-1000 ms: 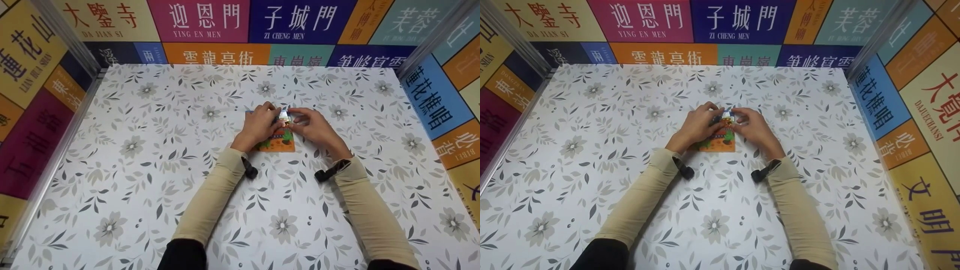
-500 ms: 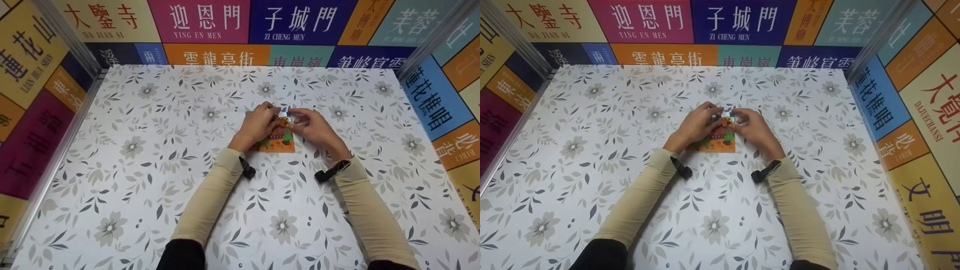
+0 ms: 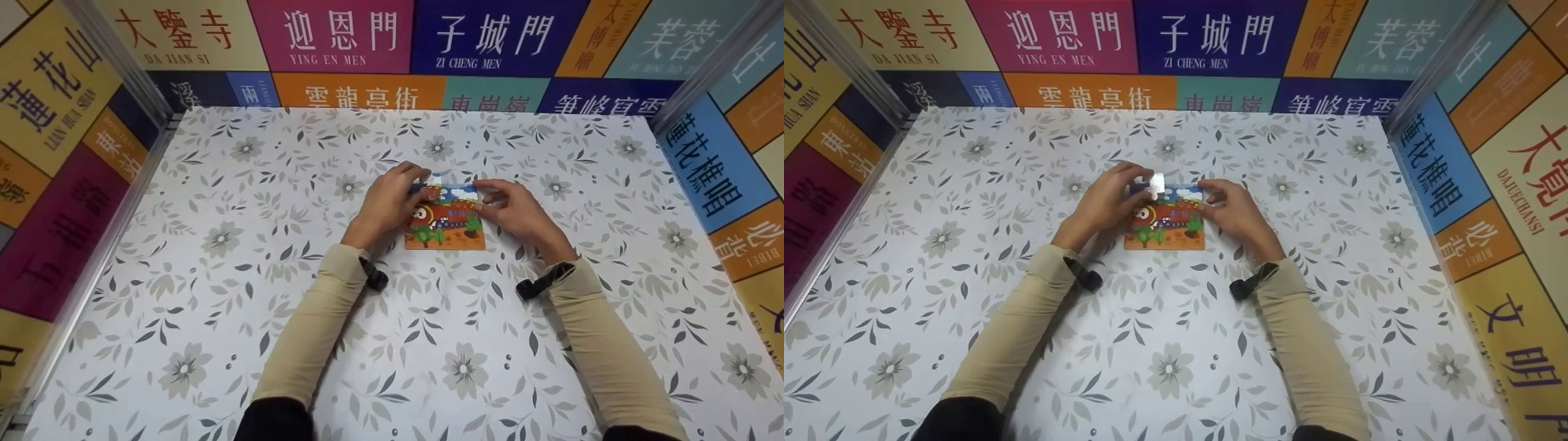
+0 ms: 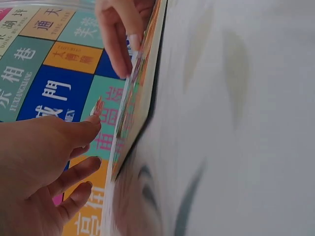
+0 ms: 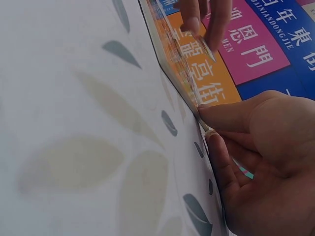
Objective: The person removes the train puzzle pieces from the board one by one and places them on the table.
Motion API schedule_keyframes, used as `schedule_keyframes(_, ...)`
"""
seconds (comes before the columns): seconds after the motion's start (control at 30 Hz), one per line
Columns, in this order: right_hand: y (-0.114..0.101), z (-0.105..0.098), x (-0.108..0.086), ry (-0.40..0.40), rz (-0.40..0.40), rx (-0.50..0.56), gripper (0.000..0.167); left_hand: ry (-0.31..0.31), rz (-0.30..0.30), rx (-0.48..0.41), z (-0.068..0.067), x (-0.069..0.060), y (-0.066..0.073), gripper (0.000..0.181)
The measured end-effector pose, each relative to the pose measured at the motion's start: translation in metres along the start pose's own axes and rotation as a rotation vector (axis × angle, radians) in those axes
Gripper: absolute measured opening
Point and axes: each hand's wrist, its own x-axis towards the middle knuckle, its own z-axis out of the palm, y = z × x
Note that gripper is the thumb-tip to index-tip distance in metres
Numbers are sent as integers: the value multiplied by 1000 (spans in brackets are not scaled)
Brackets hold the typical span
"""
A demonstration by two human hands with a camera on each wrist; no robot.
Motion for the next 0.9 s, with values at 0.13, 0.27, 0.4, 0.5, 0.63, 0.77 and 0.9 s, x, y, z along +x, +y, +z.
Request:
schedule_keyframes(0.13,1,-1,0,-21,-27,-30,58,19,-34,-7,-8,-11,-14,42)
schedule_keyframes(0.27,0,-3,-2,-73,-85,-61,66,35,-52,-2,-15,-20,-27,42)
schedule_keyframes(0.4,0,-5,-3,-97,-114,-70,69,45,-63,-1,-22,-27,-37,38)
schedule_keyframes(0.5,-1,-5,-3,-89,-105,-62,69,42,-74,-3,-26,-31,-42,36)
schedule_keyframes(0.63,-1,-4,-2,-78,-100,-56,68,24,-89,-4,-29,-32,-47,36)
schedule_keyframes(0.77,-2,-3,-1,-79,-113,-59,67,10,-105,7,-29,-31,-48,36)
schedule_keyframes(0.9,-3,-2,-1,-82,-117,-55,67,17,-110,35,-27,-31,-48,34)
